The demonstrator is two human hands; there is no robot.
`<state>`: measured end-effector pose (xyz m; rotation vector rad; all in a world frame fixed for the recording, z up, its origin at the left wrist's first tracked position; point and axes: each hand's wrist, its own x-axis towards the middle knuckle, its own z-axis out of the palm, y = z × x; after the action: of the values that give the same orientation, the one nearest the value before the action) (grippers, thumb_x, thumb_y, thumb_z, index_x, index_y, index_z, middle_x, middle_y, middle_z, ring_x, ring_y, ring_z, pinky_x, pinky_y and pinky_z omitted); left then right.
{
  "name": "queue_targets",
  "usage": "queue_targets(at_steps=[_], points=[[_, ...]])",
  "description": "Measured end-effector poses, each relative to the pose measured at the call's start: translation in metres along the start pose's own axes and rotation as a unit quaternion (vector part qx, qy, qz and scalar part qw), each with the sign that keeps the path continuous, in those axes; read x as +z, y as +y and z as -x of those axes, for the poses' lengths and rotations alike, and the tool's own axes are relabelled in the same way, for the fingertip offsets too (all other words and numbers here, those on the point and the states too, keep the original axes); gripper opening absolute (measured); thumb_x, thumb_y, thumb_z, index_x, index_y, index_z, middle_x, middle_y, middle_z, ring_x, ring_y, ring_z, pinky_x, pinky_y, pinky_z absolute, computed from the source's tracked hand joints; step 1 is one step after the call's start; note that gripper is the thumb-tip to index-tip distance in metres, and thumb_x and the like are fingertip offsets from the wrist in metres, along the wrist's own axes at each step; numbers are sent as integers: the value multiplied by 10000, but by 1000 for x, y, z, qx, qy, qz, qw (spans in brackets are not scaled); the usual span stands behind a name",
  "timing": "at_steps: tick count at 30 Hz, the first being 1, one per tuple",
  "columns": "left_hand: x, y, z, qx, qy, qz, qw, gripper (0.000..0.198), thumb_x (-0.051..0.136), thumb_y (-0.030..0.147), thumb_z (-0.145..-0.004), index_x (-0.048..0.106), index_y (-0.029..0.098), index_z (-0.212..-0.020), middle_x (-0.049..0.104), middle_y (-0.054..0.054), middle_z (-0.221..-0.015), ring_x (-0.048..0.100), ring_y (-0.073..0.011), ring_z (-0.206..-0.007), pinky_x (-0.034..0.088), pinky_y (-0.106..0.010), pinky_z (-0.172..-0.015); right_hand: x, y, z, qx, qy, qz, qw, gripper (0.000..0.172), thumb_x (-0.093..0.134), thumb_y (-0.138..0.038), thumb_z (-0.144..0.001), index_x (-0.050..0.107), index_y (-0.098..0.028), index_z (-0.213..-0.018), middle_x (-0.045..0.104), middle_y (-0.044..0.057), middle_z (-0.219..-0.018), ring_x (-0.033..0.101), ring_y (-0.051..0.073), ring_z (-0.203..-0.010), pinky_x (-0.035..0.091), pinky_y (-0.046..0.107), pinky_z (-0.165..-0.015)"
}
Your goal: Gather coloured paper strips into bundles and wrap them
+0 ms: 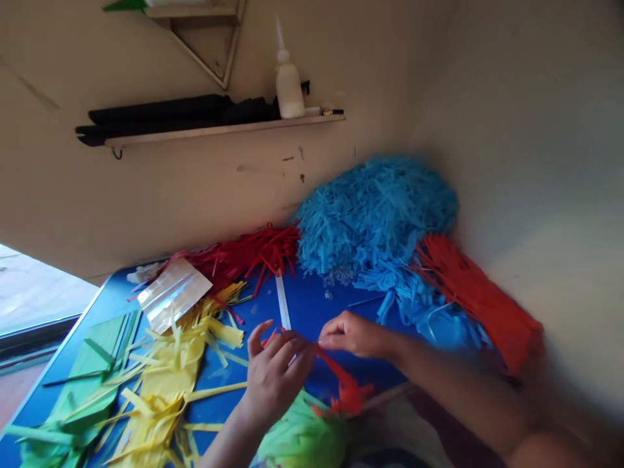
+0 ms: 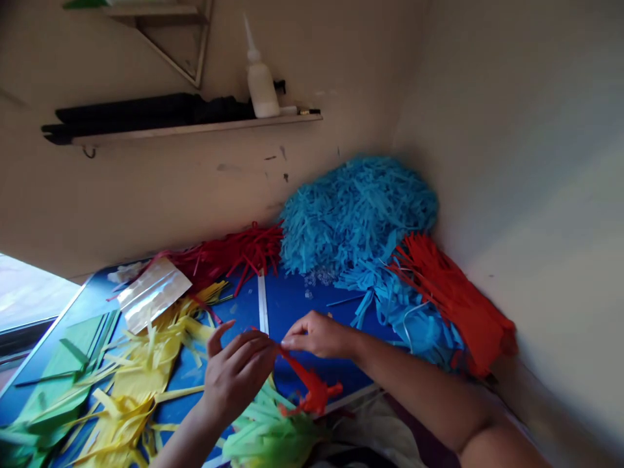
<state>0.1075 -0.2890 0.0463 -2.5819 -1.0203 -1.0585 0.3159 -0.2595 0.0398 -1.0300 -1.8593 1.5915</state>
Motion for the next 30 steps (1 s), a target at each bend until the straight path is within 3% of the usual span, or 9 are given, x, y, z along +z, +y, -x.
queue_targets(at_steps=[3,6,14,21,23,24,25,28,30], points=[[-14,9,-12,5,34,11,999,132,610,128,-892,668,246,-899,746,61,-774,688,-117,-766,252,-451,-1118,3,-10,0,62,-29,-215,974,373,793,-495,-644,702,-141,-717,672,-1,-684,581,140,-648,435,266,-674],[-10,16,-8,-49,73,36,995,123,621,117,-884,672,227,-903,731,32,-775,665,-122,-737,348,-396,-1024,17,-8,-1,63,46,-292,953,416,886,-463,-526,664,-136,-656,618,-27,-600,504,92,-552,385,221,-572],[-4,25,10,-219,111,174,954,68,634,176,-873,638,226,-920,680,-2,-840,650,-137,-795,512,-257,-768,52,-10,-9,20,132,-408,903,382,897,-391,-586,653,-163,-770,569,-58,-600,419,46,-447,283,179,-433],[-8,13,41,-272,163,190,929,151,695,162,-801,715,259,-916,728,30,-839,685,-133,-800,514,-259,-883,72,-13,-36,-81,120,-335,931,236,822,-342,-714,661,-169,-698,596,-21,-688,531,94,-606,417,203,-570],[-14,2,58,-387,205,218,872,102,718,218,-781,733,252,-876,740,16,-876,683,-145,-824,532,-241,-813,69,-3,-63,-104,132,-155,973,155,743,-331,-805,700,-183,-824,650,6,-804,592,127,-725,471,222,-653],[-19,-4,64,-462,239,251,816,105,734,271,-767,731,245,-868,741,8,-890,680,-153,-827,539,-236,-764,64,5,-82,-106,135,-51,984,134,695,-305,-848,708,-188,-913,672,24,-879,614,143,-783,492,238,-690],[-25,-11,69,-532,273,298,744,152,752,330,-741,718,237,-857,737,4,-880,675,-157,-808,543,-237,-720,57,13,-103,-90,141,74,983,171,654,-268,-875,697,-202,-1028,682,29,-947,627,149,-820,509,250,-717],[-39,-27,68,-633,297,477,532,295,800,412,-646,617,204,-747,645,41,-667,584,-108,-584,540,-246,-631,34,36,-168,-72,140,174,972,211,623,-77,-828,733,-186,-972,671,70,-1057,624,190,-966,477,334,-915],[-41,-29,61,-631,254,542,494,353,819,412,-623,556,196,-716,507,84,-542,441,-55,-459,476,-195,-522,23,44,-198,-76,115,201,970,220,630,-16,-780,748,-182,-863,676,68,-1031,621,199,-992,456,341,-956]])
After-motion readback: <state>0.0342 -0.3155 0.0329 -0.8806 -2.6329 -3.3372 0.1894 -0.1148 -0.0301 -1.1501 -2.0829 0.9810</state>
